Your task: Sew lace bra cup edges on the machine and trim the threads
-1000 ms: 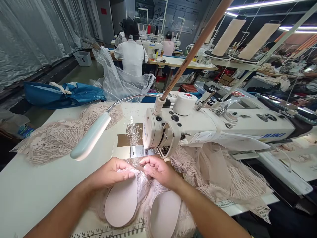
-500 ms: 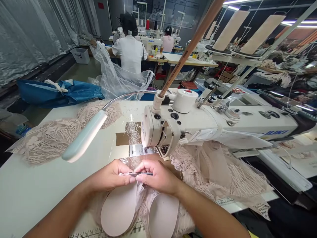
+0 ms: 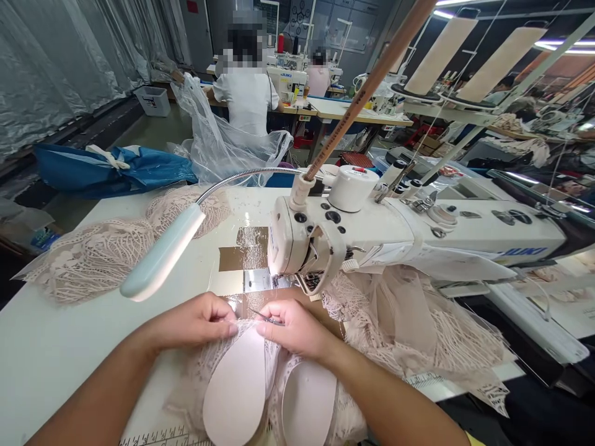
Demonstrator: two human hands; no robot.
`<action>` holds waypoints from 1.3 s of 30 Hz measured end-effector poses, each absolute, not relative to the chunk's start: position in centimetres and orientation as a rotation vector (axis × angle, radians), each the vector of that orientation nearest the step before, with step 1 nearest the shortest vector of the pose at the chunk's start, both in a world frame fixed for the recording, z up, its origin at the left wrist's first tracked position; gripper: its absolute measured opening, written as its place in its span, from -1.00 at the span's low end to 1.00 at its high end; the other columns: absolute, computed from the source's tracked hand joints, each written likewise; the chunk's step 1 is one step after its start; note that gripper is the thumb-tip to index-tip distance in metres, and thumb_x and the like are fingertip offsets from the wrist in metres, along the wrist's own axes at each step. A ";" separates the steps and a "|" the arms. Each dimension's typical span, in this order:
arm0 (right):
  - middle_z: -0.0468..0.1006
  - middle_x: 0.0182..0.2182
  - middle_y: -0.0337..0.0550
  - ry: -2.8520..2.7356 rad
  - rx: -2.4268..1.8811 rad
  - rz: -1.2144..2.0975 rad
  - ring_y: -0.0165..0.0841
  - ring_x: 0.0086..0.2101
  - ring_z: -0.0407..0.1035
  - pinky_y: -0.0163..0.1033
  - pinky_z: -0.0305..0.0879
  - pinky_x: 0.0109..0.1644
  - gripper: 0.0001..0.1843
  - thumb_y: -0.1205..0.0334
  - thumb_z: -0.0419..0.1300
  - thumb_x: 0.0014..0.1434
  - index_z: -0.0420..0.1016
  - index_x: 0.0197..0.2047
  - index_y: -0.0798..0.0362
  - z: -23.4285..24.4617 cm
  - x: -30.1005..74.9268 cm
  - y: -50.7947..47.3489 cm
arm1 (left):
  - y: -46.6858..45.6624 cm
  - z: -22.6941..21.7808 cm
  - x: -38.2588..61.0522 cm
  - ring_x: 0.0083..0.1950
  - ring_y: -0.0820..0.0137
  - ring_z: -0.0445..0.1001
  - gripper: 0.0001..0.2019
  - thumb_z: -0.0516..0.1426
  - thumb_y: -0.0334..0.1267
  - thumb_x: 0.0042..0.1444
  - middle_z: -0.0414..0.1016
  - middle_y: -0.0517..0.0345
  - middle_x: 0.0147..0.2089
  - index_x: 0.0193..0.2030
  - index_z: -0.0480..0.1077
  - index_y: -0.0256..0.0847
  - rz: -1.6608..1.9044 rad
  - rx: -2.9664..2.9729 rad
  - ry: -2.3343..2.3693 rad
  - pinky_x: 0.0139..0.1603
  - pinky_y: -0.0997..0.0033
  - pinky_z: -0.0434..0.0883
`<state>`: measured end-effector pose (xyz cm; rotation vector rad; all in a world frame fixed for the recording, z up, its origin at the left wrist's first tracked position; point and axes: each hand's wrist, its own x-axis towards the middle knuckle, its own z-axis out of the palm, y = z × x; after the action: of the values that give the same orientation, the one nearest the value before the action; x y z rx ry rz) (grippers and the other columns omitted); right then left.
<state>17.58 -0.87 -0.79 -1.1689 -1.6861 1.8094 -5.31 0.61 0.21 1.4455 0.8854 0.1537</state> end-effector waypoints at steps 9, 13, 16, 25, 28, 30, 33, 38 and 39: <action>0.34 -0.48 -0.27 -1.650 -1.188 1.752 -0.44 -0.44 0.21 -0.34 0.14 -0.40 -0.89 0.22 0.16 0.12 0.40 -0.36 0.10 -0.5 17.9 -1.0 | 0.2 1.5 -6.4 0.01 0.22 0.33 -0.54 0.27 -0.10 0.00 0.39 0.09 0.03 0.05 0.35 -0.10 0.290 1.489 0.940 -0.03 0.39 0.29; 0.33 -0.50 -0.28 -1.598 -1.166 1.764 -0.45 -0.46 0.21 -0.35 0.14 -0.41 -0.86 0.20 0.15 0.13 0.36 -0.36 0.09 -0.3 17.7 -1.0 | -0.5 0.7 -4.6 -0.24 0.36 0.35 -0.71 0.23 -0.12 0.05 0.42 0.17 -0.22 -0.12 0.41 -0.19 0.329 1.459 1.022 -0.28 0.48 0.29; 0.34 -0.49 -0.28 -1.601 -1.130 1.765 -0.44 -0.45 0.23 -0.35 0.16 -0.41 -0.86 0.18 0.14 0.14 0.34 -0.37 0.08 -0.2 17.6 -1.0 | -0.4 0.4 -3.8 -0.43 0.48 0.22 -0.73 0.17 -0.07 0.12 0.30 0.25 -0.44 -0.38 0.38 -0.28 0.386 1.374 1.004 -0.46 0.53 0.16; 0.37 -0.39 -0.22 -1.736 -1.090 1.652 -0.40 -0.39 0.27 -0.31 0.24 -0.32 -0.79 0.10 0.17 0.17 0.40 -0.21 0.06 -0.8 18.0 -1.0 | -0.2 0.2 -4.1 -0.35 0.39 0.28 -0.69 0.25 -0.02 0.03 0.40 0.14 -0.39 -0.32 0.50 -0.29 0.408 1.192 0.980 -0.35 0.44 0.22; 0.41 -0.35 -0.20 -1.758 -1.071 1.616 -0.38 -0.35 0.29 -0.27 0.25 -0.25 -0.70 0.04 0.09 0.25 0.41 -0.07 0.06 -1.0 18.4 -0.7 | -0.3 0.0 -4.0 -0.41 0.43 0.17 -0.68 0.24 -0.02 0.04 0.29 0.20 -0.47 -0.40 0.47 -0.29 0.401 1.224 0.971 -0.40 0.45 0.13; 0.41 -0.36 -0.21 -1.803 -1.075 1.599 -0.39 -0.35 0.29 -0.28 0.25 -0.24 -0.71 0.07 0.10 0.25 0.44 -0.05 0.04 -0.9 18.5 -0.6 | -0.3 -0.1 -3.8 -0.42 0.45 0.11 -0.68 0.22 -0.02 0.05 0.22 0.23 -0.49 -0.43 0.44 -0.29 0.402 1.233 0.953 -0.42 0.44 0.07; 0.40 -0.38 -0.23 -1.825 -1.055 1.614 -0.40 -0.36 0.29 -0.30 0.24 -0.27 -0.74 0.16 0.18 0.18 0.48 -0.07 0.02 -0.5 18.5 -0.6 | -0.3 0.0 -3.6 -0.45 0.48 -0.01 -0.64 0.22 -0.02 0.06 0.06 0.28 -0.53 -0.53 0.33 -0.27 0.412 1.231 0.906 -0.45 0.43 -0.05; 0.40 -0.45 -0.27 -1.770 -1.068 1.712 -0.43 -0.44 0.28 -0.33 0.22 -0.38 -0.79 0.19 0.21 0.15 0.47 -0.12 0.02 -0.2 18.3 -0.9 | -0.3 0.3 -3.3 -0.47 0.50 -0.12 -0.58 0.20 -0.02 0.08 -0.08 0.31 -0.54 -0.60 0.18 -0.24 0.404 1.238 0.878 -0.46 0.39 -0.16; 0.43 -0.43 -0.26 -1.777 -1.075 1.694 -0.42 -0.42 0.30 -0.33 0.24 -0.37 -0.79 0.20 0.21 0.14 0.47 -0.13 0.02 -0.1 18.2 -0.9 | -0.3 0.3 -3.2 -0.47 0.51 -0.13 -0.57 0.20 -0.02 0.08 -0.09 0.32 -0.55 -0.60 0.17 -0.24 0.404 1.239 0.875 -0.46 0.38 -0.17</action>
<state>18.18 -0.90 -0.13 -1.0750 -1.7768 1.6937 -3.21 -0.28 0.34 1.2395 0.8750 0.4040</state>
